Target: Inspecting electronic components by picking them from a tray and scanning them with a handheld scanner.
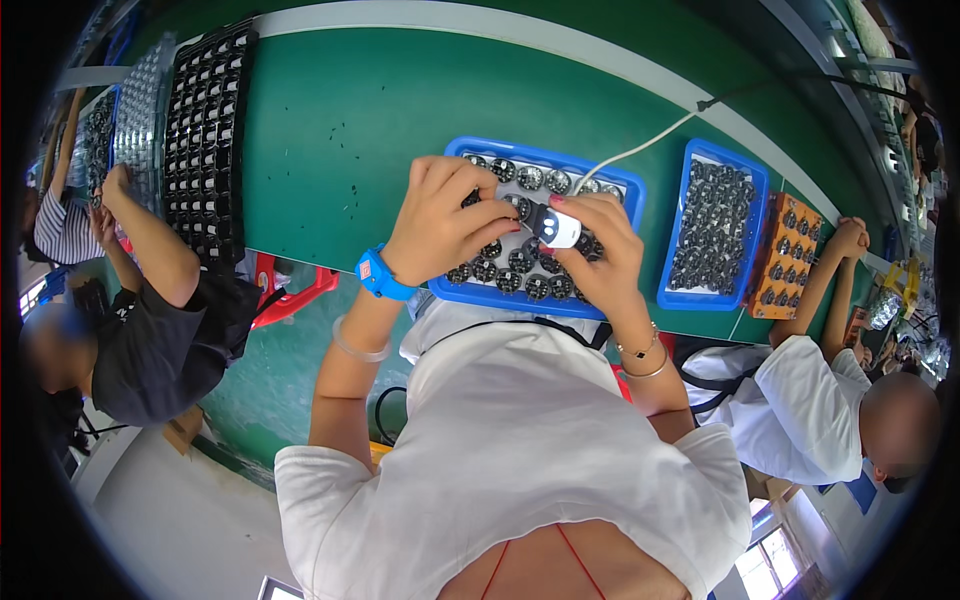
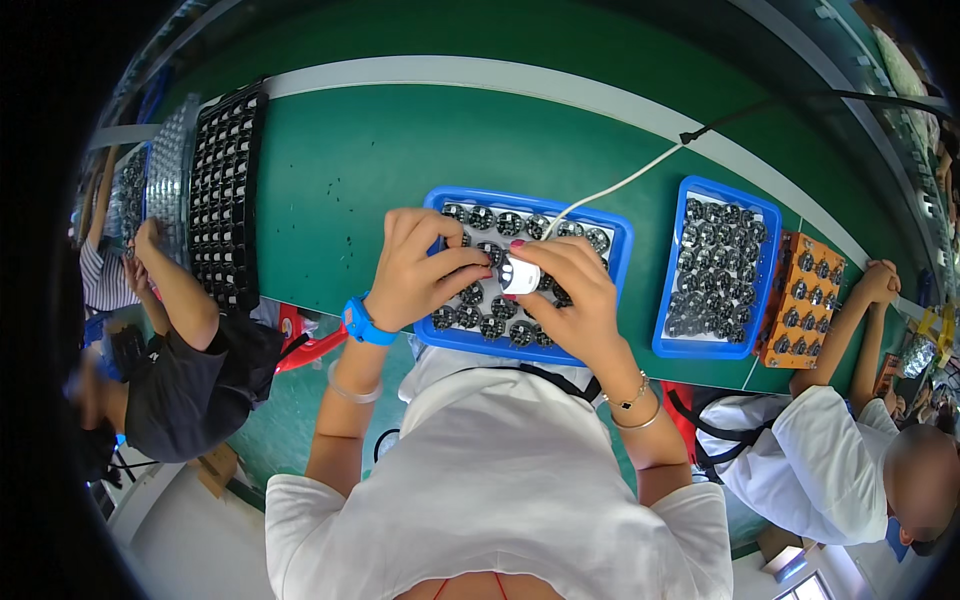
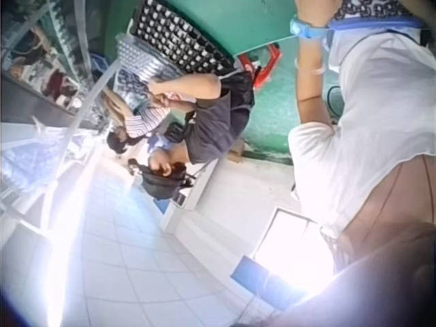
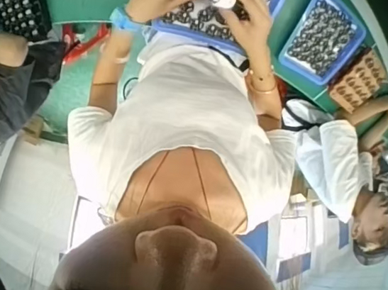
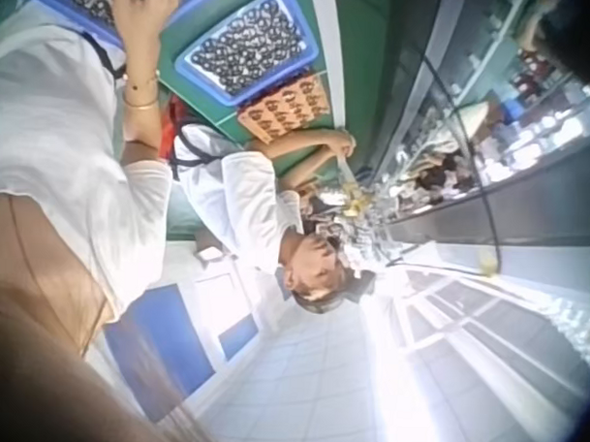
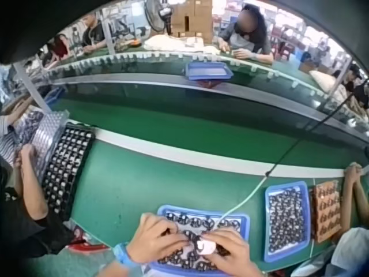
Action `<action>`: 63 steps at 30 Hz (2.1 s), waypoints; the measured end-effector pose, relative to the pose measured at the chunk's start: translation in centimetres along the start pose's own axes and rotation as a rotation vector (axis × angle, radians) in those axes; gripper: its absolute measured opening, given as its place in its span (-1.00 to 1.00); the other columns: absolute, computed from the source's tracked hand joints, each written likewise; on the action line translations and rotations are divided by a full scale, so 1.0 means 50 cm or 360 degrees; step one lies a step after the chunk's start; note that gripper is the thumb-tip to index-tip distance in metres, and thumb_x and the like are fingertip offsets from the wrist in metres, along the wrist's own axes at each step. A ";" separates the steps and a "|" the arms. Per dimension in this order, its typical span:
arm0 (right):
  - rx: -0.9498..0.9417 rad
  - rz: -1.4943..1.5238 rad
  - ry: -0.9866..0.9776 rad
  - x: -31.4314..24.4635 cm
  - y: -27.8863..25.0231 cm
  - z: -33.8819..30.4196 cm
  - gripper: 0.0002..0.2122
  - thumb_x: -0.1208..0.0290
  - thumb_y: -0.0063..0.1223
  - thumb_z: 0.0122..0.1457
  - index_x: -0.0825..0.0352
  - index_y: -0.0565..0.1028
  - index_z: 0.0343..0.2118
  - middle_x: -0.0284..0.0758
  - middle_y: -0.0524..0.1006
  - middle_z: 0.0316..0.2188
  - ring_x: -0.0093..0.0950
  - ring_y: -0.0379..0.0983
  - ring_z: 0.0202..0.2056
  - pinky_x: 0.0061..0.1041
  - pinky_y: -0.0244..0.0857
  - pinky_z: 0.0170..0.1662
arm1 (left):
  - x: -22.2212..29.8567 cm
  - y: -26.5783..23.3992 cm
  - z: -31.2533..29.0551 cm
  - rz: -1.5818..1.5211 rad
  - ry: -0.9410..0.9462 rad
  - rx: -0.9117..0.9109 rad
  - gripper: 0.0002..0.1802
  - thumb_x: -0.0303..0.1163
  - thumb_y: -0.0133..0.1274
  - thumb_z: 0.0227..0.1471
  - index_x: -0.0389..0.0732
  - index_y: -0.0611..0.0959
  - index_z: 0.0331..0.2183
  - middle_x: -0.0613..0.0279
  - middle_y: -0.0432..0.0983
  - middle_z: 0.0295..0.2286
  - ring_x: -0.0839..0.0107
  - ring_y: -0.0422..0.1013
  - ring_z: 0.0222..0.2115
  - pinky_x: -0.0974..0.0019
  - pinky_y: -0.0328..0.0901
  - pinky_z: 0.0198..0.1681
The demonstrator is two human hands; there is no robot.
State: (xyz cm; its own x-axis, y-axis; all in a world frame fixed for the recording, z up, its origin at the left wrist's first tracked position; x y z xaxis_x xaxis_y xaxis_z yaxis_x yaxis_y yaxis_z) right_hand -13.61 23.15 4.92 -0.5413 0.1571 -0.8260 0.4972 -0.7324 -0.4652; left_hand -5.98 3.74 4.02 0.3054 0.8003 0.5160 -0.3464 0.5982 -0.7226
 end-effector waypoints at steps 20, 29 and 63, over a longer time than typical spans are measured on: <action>-0.0063 0.0002 -0.0078 -0.016 0.017 -0.020 -0.61 0.52 0.35 -0.26 0.36 0.56 -0.25 -0.24 0.56 -0.28 -0.29 0.44 -0.27 -0.39 0.31 -0.17 | 0.008 -0.023 -0.023 -0.0118 0.0020 -0.0240 -0.82 -0.32 0.28 -0.30 -0.03 0.64 -0.50 0.39 0.28 -0.44 0.30 0.27 -0.28 0.21 0.10 -0.20; 0.0141 0.0146 0.0113 0.002 0.015 -0.050 -0.65 0.49 0.30 -0.15 0.43 0.53 -0.24 -0.22 0.55 -0.26 -0.37 0.42 -0.24 -0.43 0.27 -0.14 | 0.006 -0.019 -0.028 -0.0129 -0.0068 -0.0177 -0.78 -0.35 0.30 -0.32 -0.04 0.66 -0.47 0.40 0.30 -0.46 0.33 0.25 -0.32 0.23 0.09 -0.20; 0.0361 0.0393 0.0222 -0.020 -0.004 -0.075 -0.65 0.51 0.29 -0.19 0.42 0.54 -0.25 -0.21 0.56 -0.28 -0.33 0.43 -0.28 -0.42 0.28 -0.19 | 0.025 -0.030 -0.074 -0.0081 -0.0115 -0.0367 -0.83 -0.34 0.26 -0.27 -0.01 0.66 -0.47 0.38 0.26 -0.46 0.33 0.23 -0.32 0.23 0.08 -0.19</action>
State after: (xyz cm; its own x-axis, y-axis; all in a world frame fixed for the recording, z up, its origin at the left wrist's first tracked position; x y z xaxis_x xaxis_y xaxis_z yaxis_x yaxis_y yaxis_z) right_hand -10.62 25.60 4.67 -0.3181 0.0349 -0.9474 0.4298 -0.8854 -0.1769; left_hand -1.78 3.71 4.04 0.2504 0.7752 0.5800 -0.1182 0.6190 -0.7764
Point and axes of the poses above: each hand's wrist, its own z-axis towards the middle knuckle, its own y-axis out of the palm, x = y × z, the point moved 1 cm from there along z, towards the middle knuckle
